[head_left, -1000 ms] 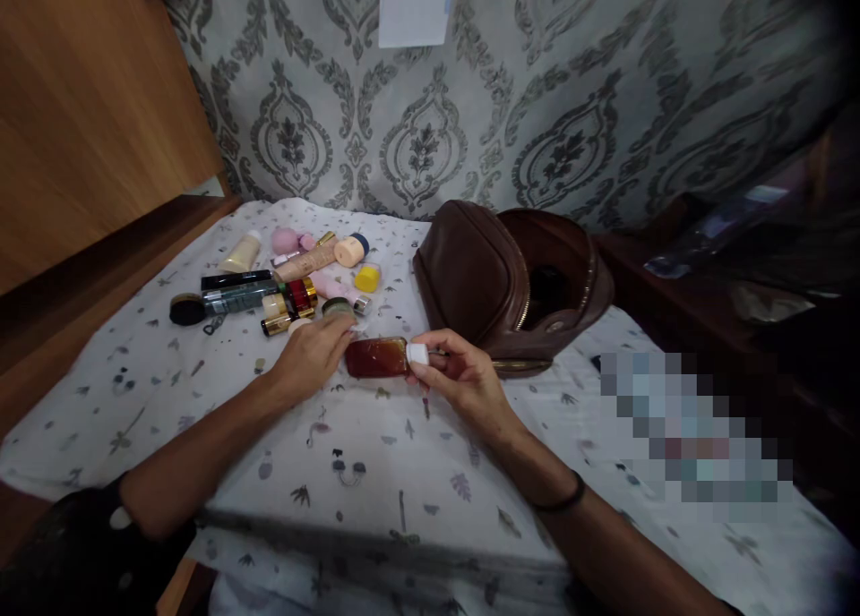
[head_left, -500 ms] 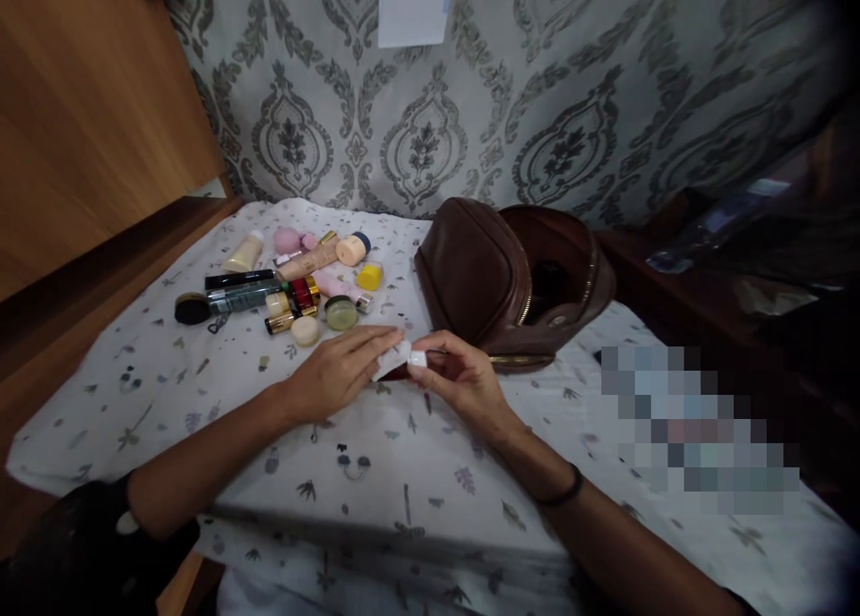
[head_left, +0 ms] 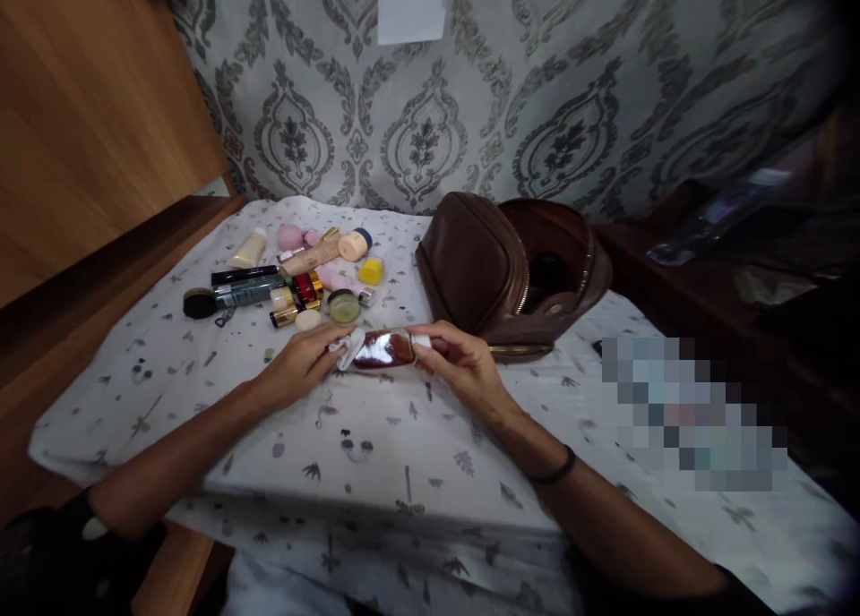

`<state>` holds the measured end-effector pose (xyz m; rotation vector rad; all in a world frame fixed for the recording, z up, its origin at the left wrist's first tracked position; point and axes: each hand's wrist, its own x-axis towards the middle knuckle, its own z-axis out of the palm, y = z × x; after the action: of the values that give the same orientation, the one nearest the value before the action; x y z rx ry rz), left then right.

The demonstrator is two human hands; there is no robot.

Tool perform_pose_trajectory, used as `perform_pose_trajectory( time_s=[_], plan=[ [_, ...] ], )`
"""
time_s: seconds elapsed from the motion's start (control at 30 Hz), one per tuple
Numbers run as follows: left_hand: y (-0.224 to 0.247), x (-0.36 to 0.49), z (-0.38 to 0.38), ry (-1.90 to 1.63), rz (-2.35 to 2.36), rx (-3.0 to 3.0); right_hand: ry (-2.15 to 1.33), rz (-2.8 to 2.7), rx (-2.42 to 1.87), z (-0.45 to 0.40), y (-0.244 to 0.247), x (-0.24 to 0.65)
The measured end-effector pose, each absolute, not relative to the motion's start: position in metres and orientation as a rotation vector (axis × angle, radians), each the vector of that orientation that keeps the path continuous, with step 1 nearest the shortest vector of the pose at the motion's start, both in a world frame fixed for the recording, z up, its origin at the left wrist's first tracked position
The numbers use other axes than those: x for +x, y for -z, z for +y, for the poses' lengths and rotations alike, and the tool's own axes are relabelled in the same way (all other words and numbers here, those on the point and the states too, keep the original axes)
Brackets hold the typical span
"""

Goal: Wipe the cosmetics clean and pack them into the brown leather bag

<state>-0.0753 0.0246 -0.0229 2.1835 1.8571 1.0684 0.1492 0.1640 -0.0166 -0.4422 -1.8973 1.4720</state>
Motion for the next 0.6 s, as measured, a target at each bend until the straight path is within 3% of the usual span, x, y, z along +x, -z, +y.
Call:
perform_pose_trajectory(
  time_s=[0.2,0.3,0.4,0.6],
  plan=[
    [0.007,-0.057,0.023,-1.305,2.055,2.130,-1.424,-1.889,-0.547,0.162,0.012,0.148],
    [-0.010,-0.029,0.023,-1.374,1.926,2.351,-1.417,-1.868,-0.593,0.162,0.012,0.146],
    [-0.013,-0.002,0.032,-1.135,1.825,2.584,-1.469,-1.830,-0.635,0.161,0.013,0.146],
    [0.015,-0.005,0.048,-0.800,2.062,2.628,-1.518,-1.796,-0.679,0.162,0.015,0.146]
  ],
)
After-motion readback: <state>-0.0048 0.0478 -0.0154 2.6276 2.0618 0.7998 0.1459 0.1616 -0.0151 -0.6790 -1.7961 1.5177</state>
